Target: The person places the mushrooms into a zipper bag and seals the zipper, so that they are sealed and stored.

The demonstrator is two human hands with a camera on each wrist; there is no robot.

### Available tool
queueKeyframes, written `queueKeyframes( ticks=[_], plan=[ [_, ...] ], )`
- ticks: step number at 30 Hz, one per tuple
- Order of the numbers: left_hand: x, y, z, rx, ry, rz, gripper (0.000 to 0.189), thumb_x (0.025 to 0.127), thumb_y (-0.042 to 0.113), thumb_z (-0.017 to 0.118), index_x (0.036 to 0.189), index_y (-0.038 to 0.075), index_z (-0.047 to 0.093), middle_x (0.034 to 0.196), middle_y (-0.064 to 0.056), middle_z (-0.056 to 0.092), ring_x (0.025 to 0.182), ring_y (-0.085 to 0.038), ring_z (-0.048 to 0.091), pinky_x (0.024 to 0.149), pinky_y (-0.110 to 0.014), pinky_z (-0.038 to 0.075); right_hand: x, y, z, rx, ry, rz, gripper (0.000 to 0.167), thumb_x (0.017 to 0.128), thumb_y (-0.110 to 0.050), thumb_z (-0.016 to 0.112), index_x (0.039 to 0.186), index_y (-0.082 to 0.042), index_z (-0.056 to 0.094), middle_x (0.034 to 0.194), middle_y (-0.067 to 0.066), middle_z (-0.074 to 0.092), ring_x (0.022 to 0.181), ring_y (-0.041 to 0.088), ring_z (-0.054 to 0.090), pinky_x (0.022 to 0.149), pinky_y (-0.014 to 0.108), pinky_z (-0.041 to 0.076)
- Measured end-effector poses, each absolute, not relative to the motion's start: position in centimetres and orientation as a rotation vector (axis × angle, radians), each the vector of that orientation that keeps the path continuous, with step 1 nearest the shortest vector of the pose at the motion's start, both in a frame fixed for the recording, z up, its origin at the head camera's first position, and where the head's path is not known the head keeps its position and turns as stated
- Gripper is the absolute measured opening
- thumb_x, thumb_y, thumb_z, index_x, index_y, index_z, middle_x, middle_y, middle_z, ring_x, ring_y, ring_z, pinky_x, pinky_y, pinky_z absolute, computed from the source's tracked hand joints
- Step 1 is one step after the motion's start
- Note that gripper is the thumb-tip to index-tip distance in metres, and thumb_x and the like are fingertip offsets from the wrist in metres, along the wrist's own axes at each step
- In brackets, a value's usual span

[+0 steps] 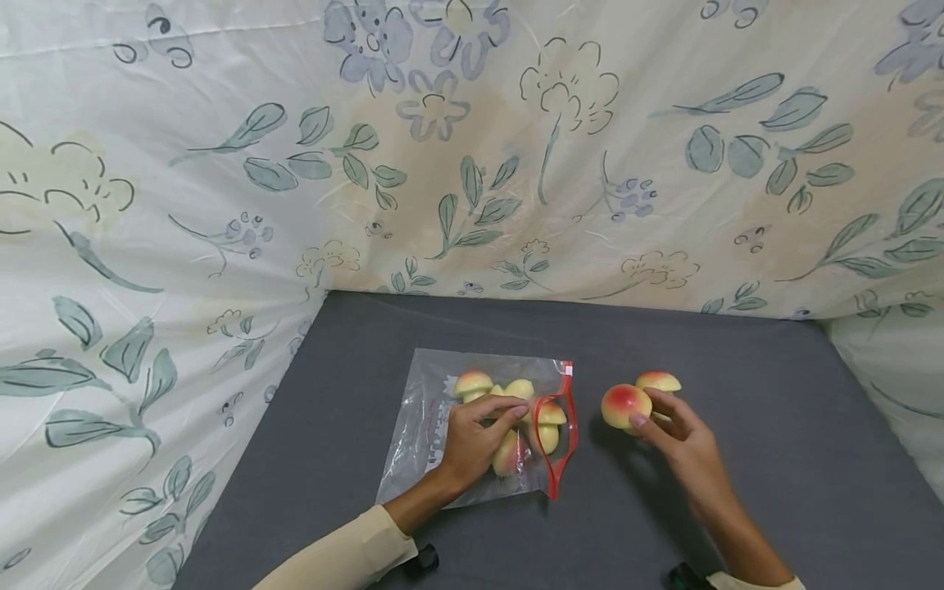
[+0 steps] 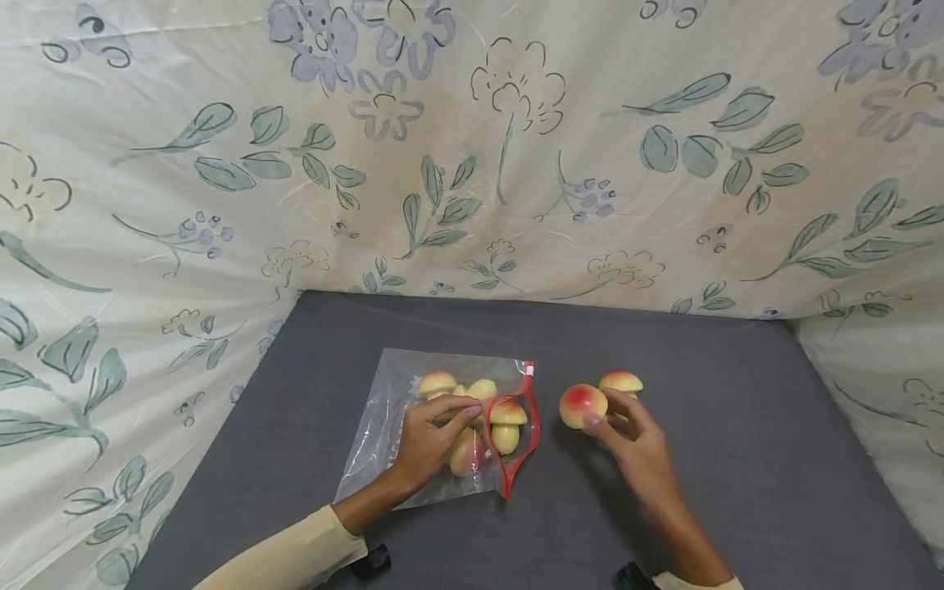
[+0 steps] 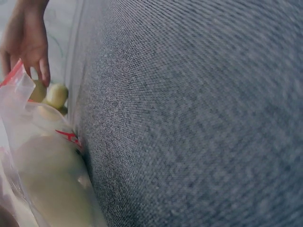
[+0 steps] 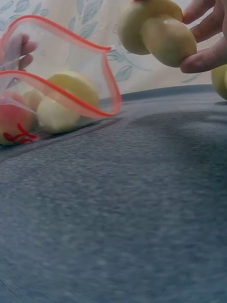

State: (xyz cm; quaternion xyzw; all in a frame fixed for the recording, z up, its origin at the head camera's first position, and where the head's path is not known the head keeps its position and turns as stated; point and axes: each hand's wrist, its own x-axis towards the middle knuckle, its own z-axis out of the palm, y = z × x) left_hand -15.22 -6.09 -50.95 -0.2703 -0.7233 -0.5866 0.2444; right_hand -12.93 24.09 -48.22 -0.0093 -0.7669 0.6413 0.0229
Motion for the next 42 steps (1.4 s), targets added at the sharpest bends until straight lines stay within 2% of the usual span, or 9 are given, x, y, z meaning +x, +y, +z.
queueKeyframes(
  ticks=[11, 21, 28, 31, 36, 42],
  plan=[
    [-15.3, -6.0, -51.1, -0.738, -1.959, -1.602, 0.013, 0.092, 0.0, 0.08, 0.104, 0.004, 0.081, 0.095, -0.01, 0.081, 0.079, -0.022, 0.079, 0.071, -0.025, 0.062, -12.6, 22.3, -47.9, -0.004, -2.468, 1.983, 0.054, 0.106, -0.026, 0.07, 0.153, -0.007, 0.051, 0.134, -0.017, 0.059, 0.113, 0.0, 0.066, 0.088, 0.025, 0.059],
    [-15.2, -6.0, -51.0, -0.723, -1.979, -1.611, 0.01, 0.095, 0.004, 0.079, 0.105, 0.006, 0.082, 0.096, -0.007, 0.082, 0.081, -0.019, 0.079, 0.072, -0.026, 0.062, -12.4, 20.7, -48.0, 0.033, -2.523, 2.039, 0.055, 0.106, -0.031, 0.069, 0.154, -0.011, 0.051, 0.146, 0.004, 0.054, 0.116, 0.003, 0.065, 0.094, 0.033, 0.06],
    [-15.2, -5.9, -51.1, -0.724, -1.976, -1.633, 0.009, 0.095, 0.005, 0.079, 0.104, 0.006, 0.082, 0.094, -0.008, 0.081, 0.079, -0.018, 0.079, 0.071, -0.027, 0.062, -12.3, 19.6, -48.4, 0.057, -2.503, 2.074, 0.052, 0.104, -0.027, 0.072, 0.15, -0.009, 0.054, 0.142, 0.001, 0.058, 0.116, 0.007, 0.066, 0.093, 0.035, 0.06],
    [-15.2, -5.9, -51.1, -0.727, -1.973, -1.632, 0.009, 0.095, 0.005, 0.079, 0.104, 0.006, 0.082, 0.094, -0.008, 0.081, 0.078, -0.018, 0.079, 0.07, -0.027, 0.062, -12.4, 19.1, -48.6, 0.089, -2.483, 2.083, 0.05, 0.103, -0.024, 0.073, 0.148, -0.007, 0.056, 0.14, 0.002, 0.06, 0.115, 0.008, 0.067, 0.092, 0.035, 0.061],
    [-15.3, -6.0, -51.1, -0.738, -1.969, -1.64, 0.01, 0.096, 0.004, 0.078, 0.104, 0.006, 0.082, 0.094, -0.009, 0.081, 0.078, -0.019, 0.079, 0.07, -0.028, 0.063, -12.4, 18.2, -48.7, 0.127, -2.44, 2.12, 0.048, 0.102, -0.018, 0.074, 0.145, -0.003, 0.058, 0.14, 0.011, 0.061, 0.115, 0.01, 0.068, 0.091, 0.034, 0.061],
    [-15.2, -6.0, -51.1, -0.731, -1.976, -1.654, 0.01, 0.096, 0.004, 0.078, 0.104, 0.006, 0.082, 0.096, -0.008, 0.082, 0.08, -0.018, 0.08, 0.071, -0.029, 0.063, -12.4, 17.7, -48.8, 0.148, -2.455, 2.129, 0.048, 0.102, -0.018, 0.074, 0.145, -0.004, 0.058, 0.144, 0.017, 0.06, 0.117, 0.008, 0.068, 0.092, 0.026, 0.058]
  ],
)
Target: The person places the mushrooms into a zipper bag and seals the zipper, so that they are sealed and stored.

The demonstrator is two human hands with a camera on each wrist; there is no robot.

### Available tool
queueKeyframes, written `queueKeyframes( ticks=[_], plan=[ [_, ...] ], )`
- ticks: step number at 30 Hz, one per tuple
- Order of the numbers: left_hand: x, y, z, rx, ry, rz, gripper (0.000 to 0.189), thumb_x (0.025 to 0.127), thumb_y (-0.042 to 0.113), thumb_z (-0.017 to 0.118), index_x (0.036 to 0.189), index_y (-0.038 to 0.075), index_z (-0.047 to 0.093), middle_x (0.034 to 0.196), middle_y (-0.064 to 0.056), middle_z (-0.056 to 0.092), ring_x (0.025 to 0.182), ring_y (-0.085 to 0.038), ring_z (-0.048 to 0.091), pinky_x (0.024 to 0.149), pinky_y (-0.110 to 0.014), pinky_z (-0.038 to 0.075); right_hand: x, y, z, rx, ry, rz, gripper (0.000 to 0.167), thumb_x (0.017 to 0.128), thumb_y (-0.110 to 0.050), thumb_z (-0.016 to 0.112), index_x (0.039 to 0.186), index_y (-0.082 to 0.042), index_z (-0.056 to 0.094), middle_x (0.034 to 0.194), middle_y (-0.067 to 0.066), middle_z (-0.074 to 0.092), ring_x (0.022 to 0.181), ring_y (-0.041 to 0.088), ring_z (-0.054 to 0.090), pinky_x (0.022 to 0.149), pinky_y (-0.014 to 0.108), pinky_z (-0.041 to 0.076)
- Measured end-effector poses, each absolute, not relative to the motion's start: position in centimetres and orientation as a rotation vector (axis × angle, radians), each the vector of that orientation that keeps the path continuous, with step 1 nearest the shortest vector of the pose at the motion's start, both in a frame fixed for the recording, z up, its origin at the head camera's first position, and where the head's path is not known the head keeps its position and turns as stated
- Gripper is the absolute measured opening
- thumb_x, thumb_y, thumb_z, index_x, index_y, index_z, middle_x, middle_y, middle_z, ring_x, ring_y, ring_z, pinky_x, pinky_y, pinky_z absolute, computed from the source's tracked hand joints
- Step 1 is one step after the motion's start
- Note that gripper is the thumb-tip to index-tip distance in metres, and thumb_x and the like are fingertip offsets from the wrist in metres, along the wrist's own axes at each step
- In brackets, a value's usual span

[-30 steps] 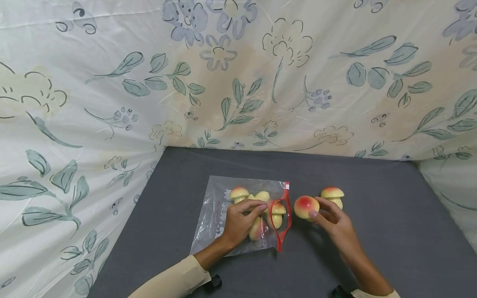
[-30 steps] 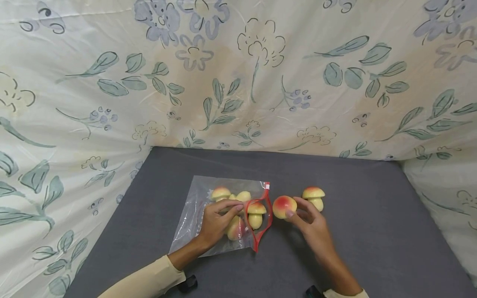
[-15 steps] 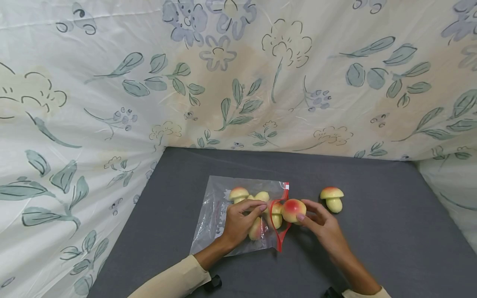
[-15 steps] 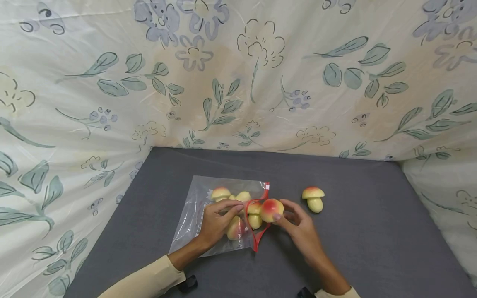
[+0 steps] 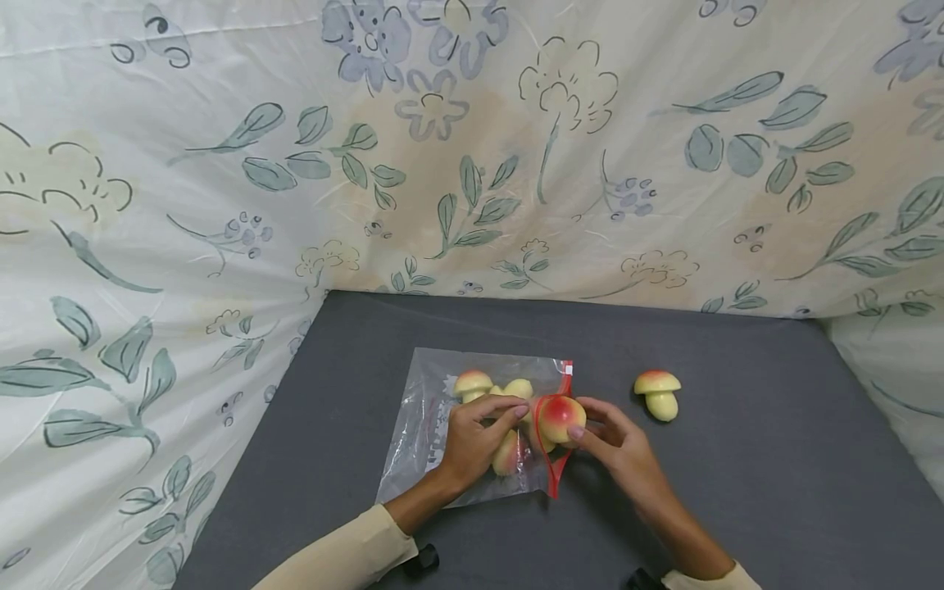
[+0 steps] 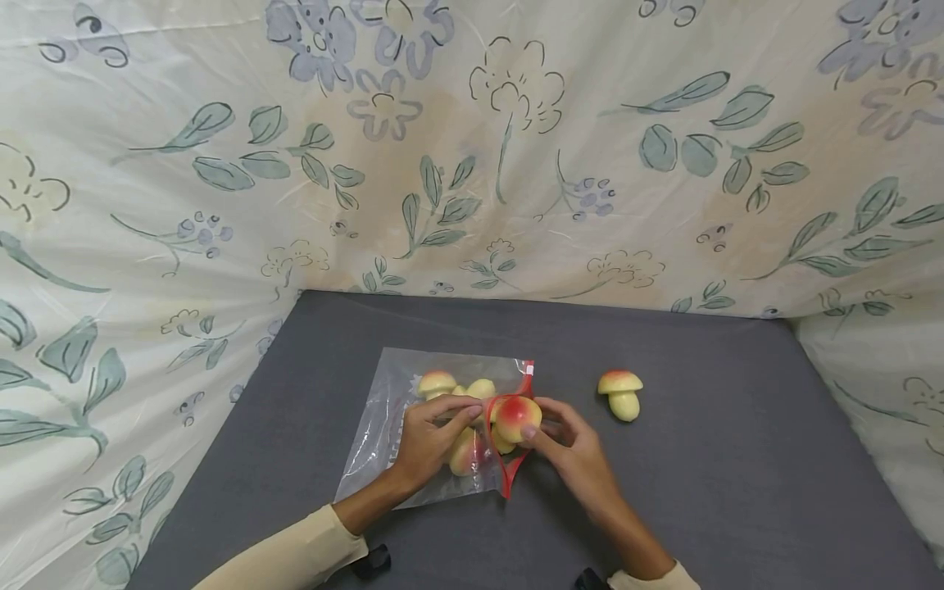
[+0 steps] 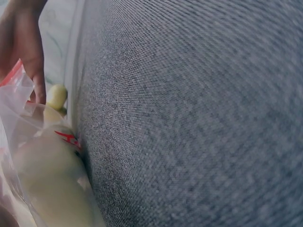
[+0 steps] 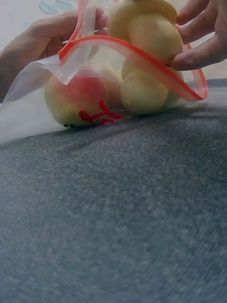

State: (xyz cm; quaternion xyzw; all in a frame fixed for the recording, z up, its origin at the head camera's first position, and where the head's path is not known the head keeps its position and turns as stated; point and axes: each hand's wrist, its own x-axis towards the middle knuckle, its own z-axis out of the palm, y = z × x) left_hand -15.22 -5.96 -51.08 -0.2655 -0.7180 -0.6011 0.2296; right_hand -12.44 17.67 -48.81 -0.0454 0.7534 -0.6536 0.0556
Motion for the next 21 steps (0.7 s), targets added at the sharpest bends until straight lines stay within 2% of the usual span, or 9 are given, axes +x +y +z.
queueKeyframes(
  ticks=[4, 11, 17, 21],
  plan=[
    [-15.11, -5.91, -51.03, -0.718, -1.982, -1.663, 0.01, 0.096, 0.005, 0.079, 0.105, 0.006, 0.082, 0.097, -0.008, 0.082, 0.081, -0.018, 0.08, 0.072, -0.029, 0.063, -12.49, 17.46, -48.85, -0.141, 2.292, -1.971, 0.049, 0.101, -0.02, 0.075, 0.145, -0.006, 0.058, 0.147, 0.017, 0.059, 0.118, 0.008, 0.067, 0.093, 0.025, 0.057],
    [-15.01, -5.91, -50.81, -0.711, -1.983, -1.659, 0.01, 0.096, 0.005, 0.079, 0.104, 0.006, 0.082, 0.097, -0.008, 0.082, 0.08, -0.018, 0.08, 0.071, -0.029, 0.063, -12.65, 17.05, -49.06, -0.157, 2.27, -1.974, 0.05, 0.1, -0.019, 0.076, 0.145, -0.007, 0.059, 0.147, 0.016, 0.06, 0.122, 0.018, 0.068, 0.094, 0.024, 0.056],
    [-15.03, -5.92, -50.84, -0.72, -1.973, -1.651, 0.01, 0.095, 0.004, 0.079, 0.104, 0.005, 0.082, 0.097, -0.008, 0.082, 0.081, -0.019, 0.08, 0.072, -0.028, 0.063, -12.77, 16.77, -49.17, -0.17, 2.299, -1.953, 0.05, 0.1, -0.021, 0.077, 0.145, -0.01, 0.061, 0.146, 0.014, 0.062, 0.122, 0.016, 0.067, 0.095, 0.023, 0.055],
    [-15.04, -5.95, -50.95, -0.721, -1.974, -1.652, 0.01, 0.095, 0.004, 0.079, 0.105, 0.005, 0.082, 0.097, -0.008, 0.082, 0.081, -0.019, 0.08, 0.072, -0.029, 0.063, -12.85, 16.64, -49.21, -0.18, 2.326, -1.934, 0.048, 0.099, -0.021, 0.078, 0.144, -0.012, 0.063, 0.144, 0.013, 0.065, 0.123, 0.02, 0.066, 0.095, 0.024, 0.055]
  ],
)
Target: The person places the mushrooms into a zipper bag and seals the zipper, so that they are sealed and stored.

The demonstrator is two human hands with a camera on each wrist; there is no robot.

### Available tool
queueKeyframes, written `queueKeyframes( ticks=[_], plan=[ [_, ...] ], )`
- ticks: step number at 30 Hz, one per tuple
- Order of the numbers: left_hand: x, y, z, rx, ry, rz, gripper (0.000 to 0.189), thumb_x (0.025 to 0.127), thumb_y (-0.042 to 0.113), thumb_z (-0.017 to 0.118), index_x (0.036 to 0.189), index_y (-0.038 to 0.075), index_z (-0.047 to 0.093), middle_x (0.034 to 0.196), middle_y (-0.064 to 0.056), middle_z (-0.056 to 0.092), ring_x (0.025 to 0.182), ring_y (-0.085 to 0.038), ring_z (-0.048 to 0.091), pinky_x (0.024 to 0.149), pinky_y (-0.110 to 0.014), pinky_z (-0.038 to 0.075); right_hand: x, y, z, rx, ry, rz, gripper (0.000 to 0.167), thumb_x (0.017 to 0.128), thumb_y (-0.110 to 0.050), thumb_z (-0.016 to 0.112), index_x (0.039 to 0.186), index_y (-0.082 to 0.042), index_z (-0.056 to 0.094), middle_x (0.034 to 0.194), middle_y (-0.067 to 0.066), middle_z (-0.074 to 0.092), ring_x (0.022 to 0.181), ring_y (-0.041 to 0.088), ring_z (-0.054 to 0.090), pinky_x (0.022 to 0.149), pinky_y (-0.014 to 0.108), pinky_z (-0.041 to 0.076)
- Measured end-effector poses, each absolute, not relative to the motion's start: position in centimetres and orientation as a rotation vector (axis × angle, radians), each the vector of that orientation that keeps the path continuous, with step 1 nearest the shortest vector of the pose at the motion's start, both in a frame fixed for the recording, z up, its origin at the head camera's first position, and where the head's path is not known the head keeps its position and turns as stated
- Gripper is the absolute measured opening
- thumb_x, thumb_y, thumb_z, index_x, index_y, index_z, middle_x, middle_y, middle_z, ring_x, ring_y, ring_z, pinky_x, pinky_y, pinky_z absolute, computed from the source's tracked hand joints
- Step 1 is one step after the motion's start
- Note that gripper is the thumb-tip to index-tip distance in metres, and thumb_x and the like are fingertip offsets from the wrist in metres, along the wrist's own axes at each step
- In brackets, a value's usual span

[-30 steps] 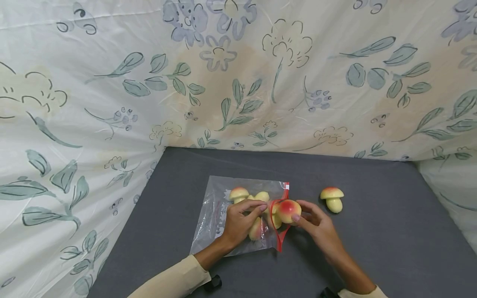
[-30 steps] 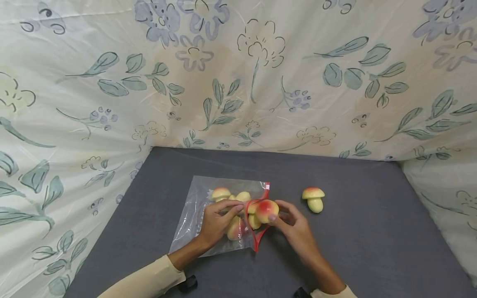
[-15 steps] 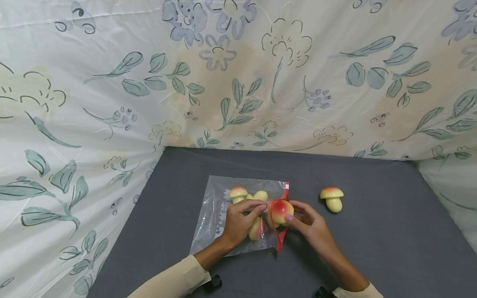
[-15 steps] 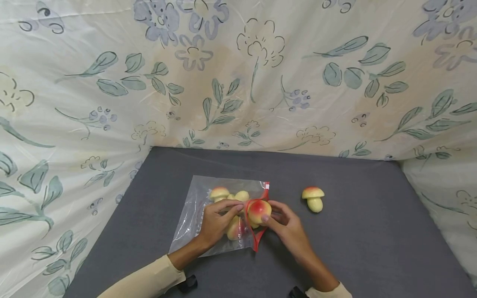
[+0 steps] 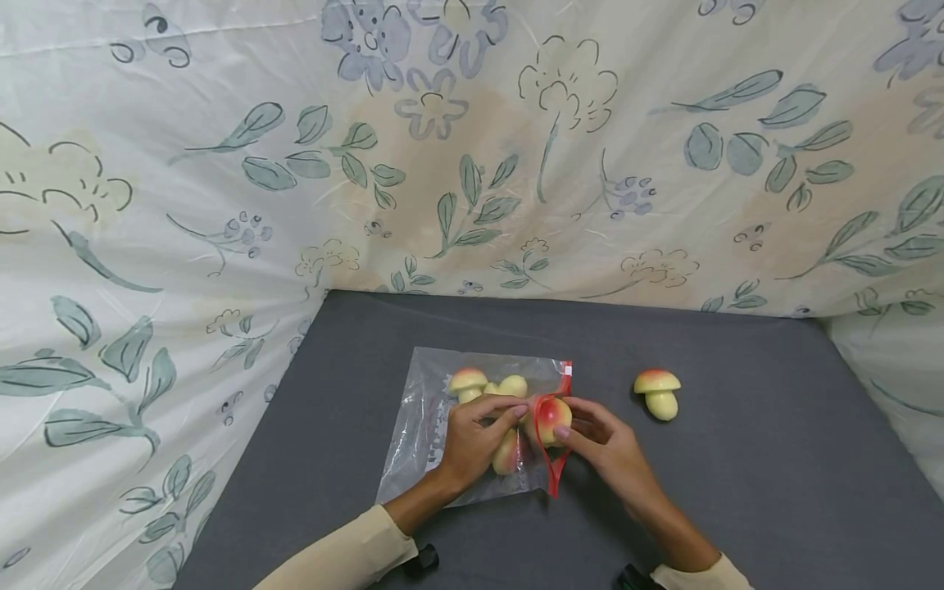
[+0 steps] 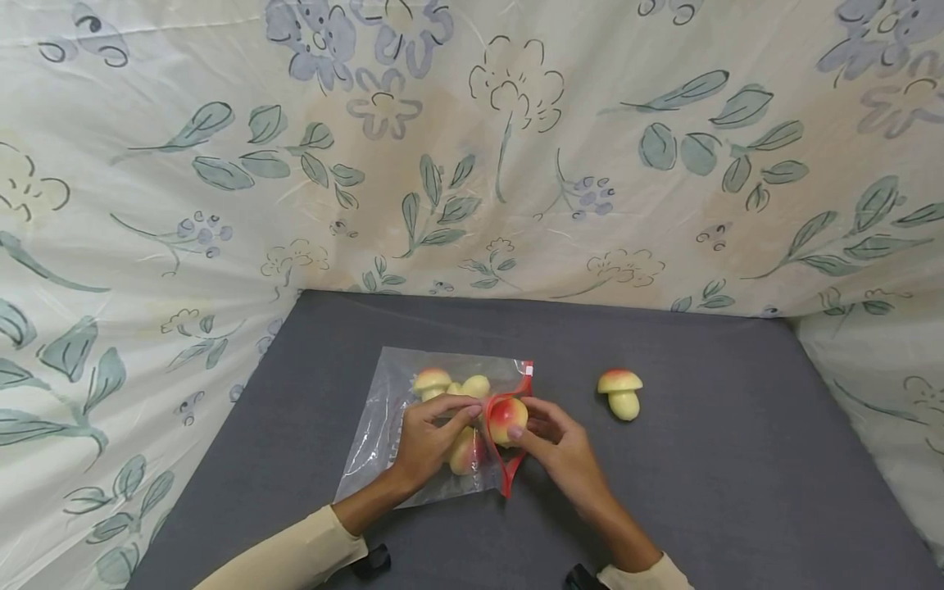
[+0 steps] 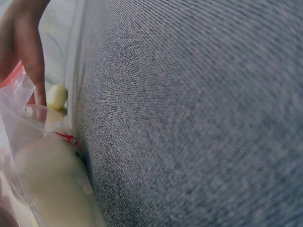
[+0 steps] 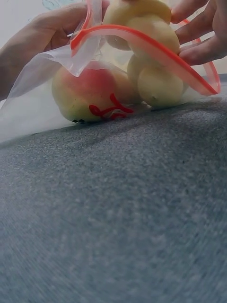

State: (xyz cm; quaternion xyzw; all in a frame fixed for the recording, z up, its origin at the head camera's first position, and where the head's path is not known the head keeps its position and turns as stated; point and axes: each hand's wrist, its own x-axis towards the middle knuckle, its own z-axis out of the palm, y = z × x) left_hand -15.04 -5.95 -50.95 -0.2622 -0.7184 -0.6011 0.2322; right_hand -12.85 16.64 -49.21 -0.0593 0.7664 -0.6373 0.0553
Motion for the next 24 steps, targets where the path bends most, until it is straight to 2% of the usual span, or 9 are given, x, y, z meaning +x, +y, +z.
queueKeyframes(
  ticks=[5, 14, 24],
  plan=[
    [-15.07, -6.04, -51.09, -0.715, -1.98, -1.643, 0.01, 0.095, 0.004, 0.079, 0.104, 0.005, 0.082, 0.097, -0.008, 0.082, 0.083, -0.016, 0.08, 0.073, -0.029, 0.063, -13.06, 16.45, -49.25, -0.176, 2.346, -1.92, 0.05, 0.098, -0.022, 0.08, 0.144, -0.013, 0.064, 0.142, 0.011, 0.066, 0.122, 0.023, 0.065, 0.095, 0.025, 0.055],
    [-15.14, -6.19, -50.98, -0.699, -1.986, -1.626, 0.009, 0.095, 0.006, 0.079, 0.103, 0.006, 0.082, 0.097, -0.007, 0.082, 0.088, -0.015, 0.079, 0.077, -0.03, 0.063, -13.48, 15.92, -49.18, -0.197, 2.29, -2.02, 0.049, 0.096, -0.012, 0.081, 0.141, -0.001, 0.064, 0.136, 0.021, 0.068, 0.115, 0.01, 0.069, 0.092, 0.021, 0.057],
    [-15.36, -6.22, -50.99, -0.716, -1.975, -1.58, 0.011, 0.094, 0.006, 0.081, 0.104, 0.007, 0.083, 0.099, -0.006, 0.082, 0.091, -0.017, 0.078, 0.08, -0.029, 0.062, -13.54, 15.73, -49.28, -0.189, 2.3, -1.98, 0.043, 0.098, -0.018, 0.079, 0.136, -0.002, 0.068, 0.13, 0.018, 0.072, 0.112, 0.009, 0.07, 0.091, 0.022, 0.057]
  ],
)
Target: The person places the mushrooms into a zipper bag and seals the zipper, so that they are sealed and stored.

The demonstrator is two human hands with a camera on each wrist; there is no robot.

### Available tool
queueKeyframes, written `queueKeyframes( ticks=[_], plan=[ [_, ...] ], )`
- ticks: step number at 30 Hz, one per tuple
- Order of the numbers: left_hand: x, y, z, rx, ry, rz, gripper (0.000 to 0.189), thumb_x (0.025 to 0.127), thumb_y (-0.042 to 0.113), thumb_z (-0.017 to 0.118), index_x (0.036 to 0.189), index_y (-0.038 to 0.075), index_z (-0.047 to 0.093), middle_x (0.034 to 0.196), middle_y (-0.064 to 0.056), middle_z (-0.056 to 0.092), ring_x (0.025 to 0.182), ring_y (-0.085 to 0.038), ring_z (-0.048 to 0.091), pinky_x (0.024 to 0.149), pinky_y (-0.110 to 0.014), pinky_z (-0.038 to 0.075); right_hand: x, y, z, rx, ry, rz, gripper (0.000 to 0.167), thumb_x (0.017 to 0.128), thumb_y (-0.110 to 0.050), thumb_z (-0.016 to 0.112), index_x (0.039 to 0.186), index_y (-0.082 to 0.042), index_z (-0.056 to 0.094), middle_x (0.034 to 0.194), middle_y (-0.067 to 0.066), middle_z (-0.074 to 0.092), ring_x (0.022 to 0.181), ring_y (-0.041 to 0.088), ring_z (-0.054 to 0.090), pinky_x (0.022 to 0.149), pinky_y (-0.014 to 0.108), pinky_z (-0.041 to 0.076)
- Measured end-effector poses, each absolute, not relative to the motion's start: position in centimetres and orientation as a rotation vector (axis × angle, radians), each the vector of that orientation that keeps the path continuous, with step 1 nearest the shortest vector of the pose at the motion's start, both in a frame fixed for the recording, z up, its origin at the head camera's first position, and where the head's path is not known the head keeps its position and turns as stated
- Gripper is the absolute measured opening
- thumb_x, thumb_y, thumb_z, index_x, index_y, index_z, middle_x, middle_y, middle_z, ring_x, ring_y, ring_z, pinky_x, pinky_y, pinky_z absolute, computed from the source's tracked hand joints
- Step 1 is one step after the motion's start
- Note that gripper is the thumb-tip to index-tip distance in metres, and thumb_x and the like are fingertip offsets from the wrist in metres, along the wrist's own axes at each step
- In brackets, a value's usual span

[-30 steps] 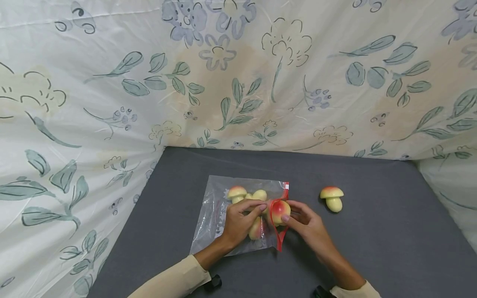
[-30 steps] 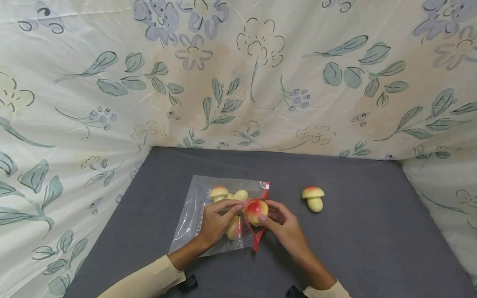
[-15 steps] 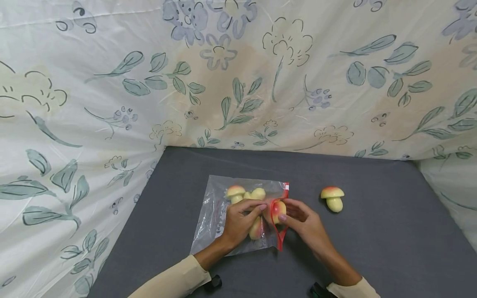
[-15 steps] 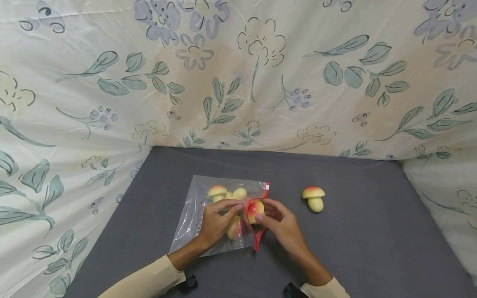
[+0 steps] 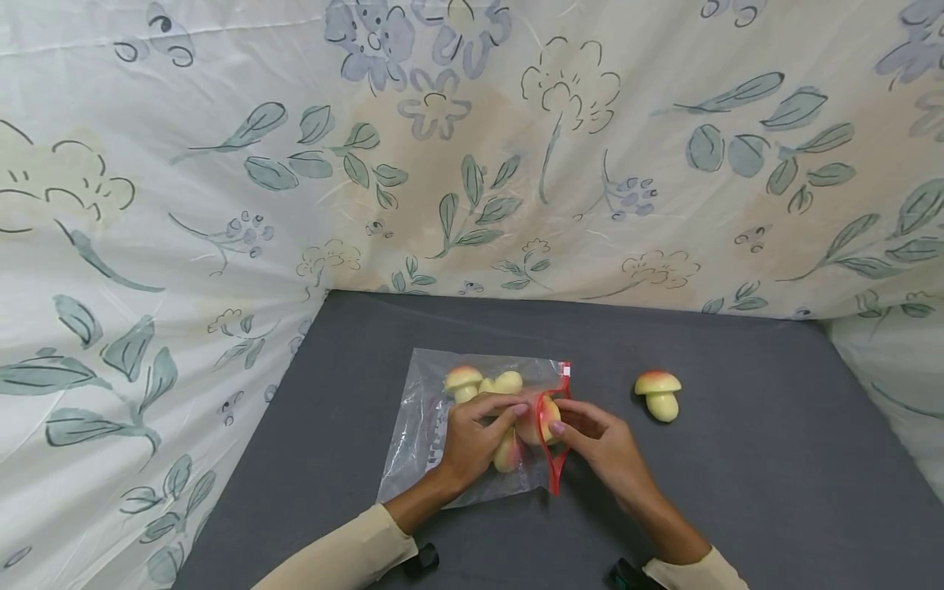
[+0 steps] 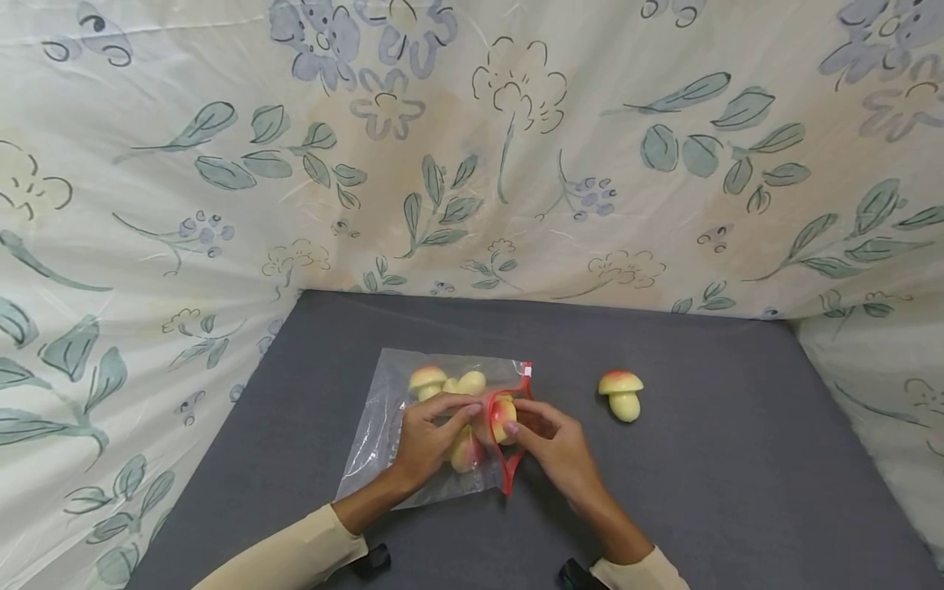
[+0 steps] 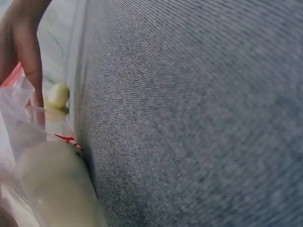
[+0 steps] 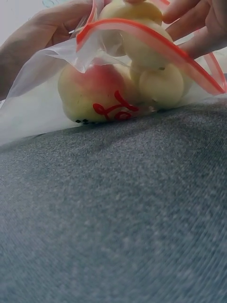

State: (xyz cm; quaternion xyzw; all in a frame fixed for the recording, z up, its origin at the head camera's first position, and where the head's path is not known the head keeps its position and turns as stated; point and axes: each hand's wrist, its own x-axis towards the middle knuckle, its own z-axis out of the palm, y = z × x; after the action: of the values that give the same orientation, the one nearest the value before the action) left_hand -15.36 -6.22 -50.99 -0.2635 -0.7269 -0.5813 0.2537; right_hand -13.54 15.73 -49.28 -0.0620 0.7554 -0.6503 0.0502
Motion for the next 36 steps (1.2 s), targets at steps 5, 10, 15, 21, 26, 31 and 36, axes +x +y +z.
queueKeyframes(
  ticks=[5, 10, 15, 21, 26, 31, 36],
  plan=[
    [-15.4, -6.3, -50.8, -0.7, -1.984, -1.576, 0.01, 0.094, 0.007, 0.081, 0.104, 0.008, 0.083, 0.098, -0.005, 0.081, 0.089, -0.015, 0.078, 0.077, -0.028, 0.062, -13.7, 15.8, -49.5, -0.226, 2.255, -2.015, 0.039, 0.099, -0.014, 0.077, 0.134, 0.001, 0.069, 0.128, 0.02, 0.073, 0.11, 0.009, 0.072, 0.092, 0.022, 0.057],
    [-15.4, -6.2, -50.5, -0.694, -1.99, -1.581, 0.01, 0.095, 0.008, 0.081, 0.104, 0.008, 0.083, 0.098, -0.004, 0.081, 0.088, -0.015, 0.078, 0.077, -0.028, 0.061, -13.6, 15.7, -49.4, -0.225, 2.248, -2.015, 0.037, 0.098, -0.013, 0.079, 0.131, 0.002, 0.071, 0.122, 0.02, 0.074, 0.104, 0.01, 0.072, 0.089, 0.022, 0.058],
    [-15.3, -6.2, -50.4, -0.69, -1.993, -1.584, 0.009, 0.095, 0.009, 0.081, 0.104, 0.009, 0.083, 0.097, -0.004, 0.081, 0.087, -0.015, 0.078, 0.074, -0.028, 0.061, -13.5, 15.6, -49.2, -0.208, 2.265, -1.977, 0.037, 0.095, -0.015, 0.081, 0.127, 0.002, 0.074, 0.117, 0.015, 0.077, 0.101, 0.011, 0.073, 0.086, 0.023, 0.059],
    [-15.4, -6.2, -50.5, -0.699, -1.985, -1.592, 0.01, 0.095, 0.008, 0.08, 0.105, 0.008, 0.083, 0.099, -0.005, 0.082, 0.089, -0.016, 0.078, 0.076, -0.029, 0.062, -13.7, 15.9, -49.4, -0.244, 2.269, -1.973, 0.029, 0.095, -0.013, 0.081, 0.122, 0.0, 0.077, 0.117, 0.016, 0.078, 0.1, 0.011, 0.074, 0.086, 0.025, 0.06],
    [-15.4, -6.3, -50.5, -0.699, -1.982, -1.583, 0.01, 0.095, 0.007, 0.08, 0.105, 0.008, 0.083, 0.1, -0.005, 0.082, 0.091, -0.016, 0.078, 0.079, -0.028, 0.062, -13.7, 16.2, -49.6, -0.248, 2.266, -1.979, 0.032, 0.095, -0.012, 0.081, 0.124, 0.001, 0.075, 0.12, 0.021, 0.076, 0.103, 0.012, 0.074, 0.088, 0.024, 0.06],
    [-15.4, -6.3, -50.6, -0.696, -1.982, -1.588, 0.01, 0.095, 0.007, 0.08, 0.105, 0.008, 0.083, 0.1, -0.005, 0.082, 0.091, -0.015, 0.078, 0.079, -0.028, 0.062, -13.5, 16.5, -49.6, -0.249, 2.274, -2.001, 0.037, 0.095, -0.01, 0.08, 0.128, 0.005, 0.071, 0.124, 0.025, 0.073, 0.106, 0.012, 0.074, 0.089, 0.023, 0.059],
    [-15.3, -6.4, -50.6, -0.706, -1.969, -1.586, 0.011, 0.094, 0.006, 0.08, 0.105, 0.007, 0.083, 0.1, -0.006, 0.082, 0.09, -0.016, 0.078, 0.079, -0.028, 0.062, -13.5, 17.2, -49.6, -0.229, 2.291, -2.026, 0.04, 0.096, -0.01, 0.079, 0.131, 0.007, 0.067, 0.128, 0.027, 0.071, 0.109, 0.012, 0.074, 0.09, 0.022, 0.059]
  ],
)
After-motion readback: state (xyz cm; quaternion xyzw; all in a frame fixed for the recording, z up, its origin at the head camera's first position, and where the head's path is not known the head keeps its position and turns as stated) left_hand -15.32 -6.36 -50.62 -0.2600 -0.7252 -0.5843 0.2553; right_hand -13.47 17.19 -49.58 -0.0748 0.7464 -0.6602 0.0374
